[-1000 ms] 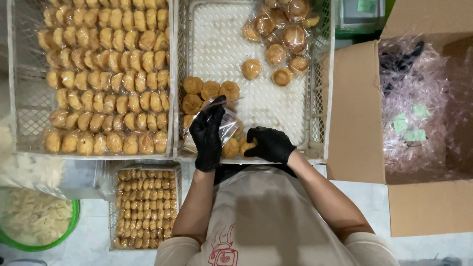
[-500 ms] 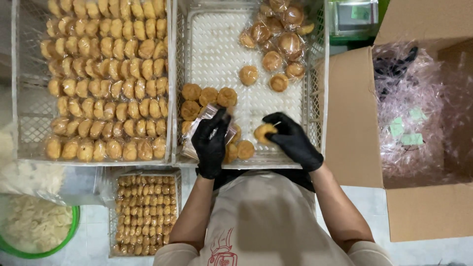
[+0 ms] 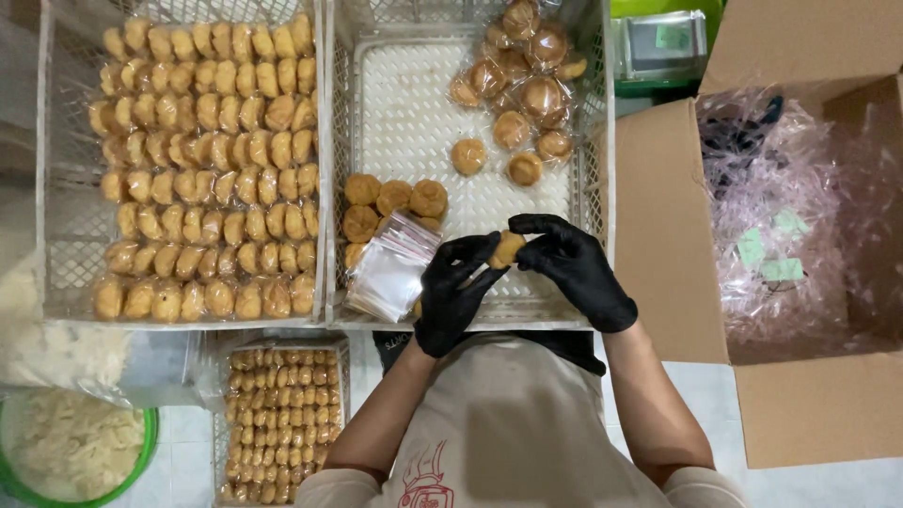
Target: The person is individually bagging small round pastries and placing them into a shipping box lined with protective shredded paper.
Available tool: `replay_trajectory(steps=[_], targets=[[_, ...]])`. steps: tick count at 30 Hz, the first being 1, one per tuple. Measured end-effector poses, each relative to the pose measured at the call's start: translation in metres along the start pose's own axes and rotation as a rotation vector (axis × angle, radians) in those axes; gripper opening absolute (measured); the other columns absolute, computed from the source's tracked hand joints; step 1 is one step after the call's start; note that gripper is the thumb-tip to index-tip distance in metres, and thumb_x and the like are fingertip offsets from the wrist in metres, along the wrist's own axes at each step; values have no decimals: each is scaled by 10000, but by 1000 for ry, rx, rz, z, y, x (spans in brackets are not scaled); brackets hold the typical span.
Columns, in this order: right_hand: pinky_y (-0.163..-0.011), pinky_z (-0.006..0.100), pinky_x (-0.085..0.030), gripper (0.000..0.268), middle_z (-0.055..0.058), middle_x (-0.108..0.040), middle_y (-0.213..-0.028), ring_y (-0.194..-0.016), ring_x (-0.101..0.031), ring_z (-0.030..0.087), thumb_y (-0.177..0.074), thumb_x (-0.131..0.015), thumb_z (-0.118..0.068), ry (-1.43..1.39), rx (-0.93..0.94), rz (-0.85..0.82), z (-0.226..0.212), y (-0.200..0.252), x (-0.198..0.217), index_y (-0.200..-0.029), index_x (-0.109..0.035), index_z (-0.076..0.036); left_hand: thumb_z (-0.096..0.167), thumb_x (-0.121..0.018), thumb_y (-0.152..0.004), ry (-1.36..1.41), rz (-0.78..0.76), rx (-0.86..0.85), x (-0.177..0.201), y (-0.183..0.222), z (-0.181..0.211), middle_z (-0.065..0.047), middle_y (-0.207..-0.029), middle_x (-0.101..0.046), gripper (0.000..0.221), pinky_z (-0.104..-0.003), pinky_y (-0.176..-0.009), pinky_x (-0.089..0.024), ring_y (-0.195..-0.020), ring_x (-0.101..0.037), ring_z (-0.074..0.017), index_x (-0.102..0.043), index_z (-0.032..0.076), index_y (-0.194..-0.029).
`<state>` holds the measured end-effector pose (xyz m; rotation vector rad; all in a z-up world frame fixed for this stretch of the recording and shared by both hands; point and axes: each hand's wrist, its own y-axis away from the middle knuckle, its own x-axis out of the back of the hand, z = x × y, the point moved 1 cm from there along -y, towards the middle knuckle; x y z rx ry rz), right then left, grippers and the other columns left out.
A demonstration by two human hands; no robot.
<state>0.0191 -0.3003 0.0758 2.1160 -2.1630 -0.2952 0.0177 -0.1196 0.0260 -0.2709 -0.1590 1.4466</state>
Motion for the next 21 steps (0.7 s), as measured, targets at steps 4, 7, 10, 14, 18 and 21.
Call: replay_trajectory(steps=[4,7,10,14,18,21], targets=[[-813,326,-572,341,84,-758,-911,-785,-666,109,-766,-883,-28,176,82,-12,-6,2,13,-1091,-782,-57,25,-988,-638,-136,163,78,-4,5,0,-94,-925,-756,406,-324,-843,-600,-896,-741,-190,-805,55,-999],[-774,309,-551,237,52,-736,-747,-696,-605,85,-792,-885,-74,308,141,-33,-31,7,12,-1018,-816,-75,20,-988,-628,-62,74,154,-5,4,6,-94,-1002,-761,495,-335,-910,-577,-972,-724,-173,-785,69,-1077],[-764,298,-549,210,45,-720,-681,-667,-578,68,-797,-873,-59,306,130,-46,-52,10,11,-999,-814,-52,14,-988,-616,27,-34,243,-7,3,11,-94,-1094,-767,602,-349,-991,-549,-1063,-705,-153,-761,85,-1170],[-770,282,-559,250,39,-736,-660,-648,-641,72,-746,-892,-63,360,70,-110,-49,12,21,-987,-833,-94,12,-943,-696,-37,-44,120,-17,3,12,-79,-1018,-774,524,-320,-890,-592,-917,-729,-163,-791,77,-1194],[-863,387,-571,209,145,-815,-897,-951,-755,234,-804,-833,-10,373,101,-160,-35,11,30,-1002,-830,-75,-16,-969,-632,28,40,152,-18,4,18,-89,-921,-768,577,-286,-864,-595,-835,-715,-122,-773,48,-1171],[-792,412,-584,113,155,-814,-846,-891,-773,309,-872,-780,-82,452,208,-278,-31,11,35,-970,-817,-39,-147,-860,-700,445,10,399,-20,1,32,-206,-971,-746,563,-415,-912,-624,-872,-679,-196,-718,-74,-1240]])
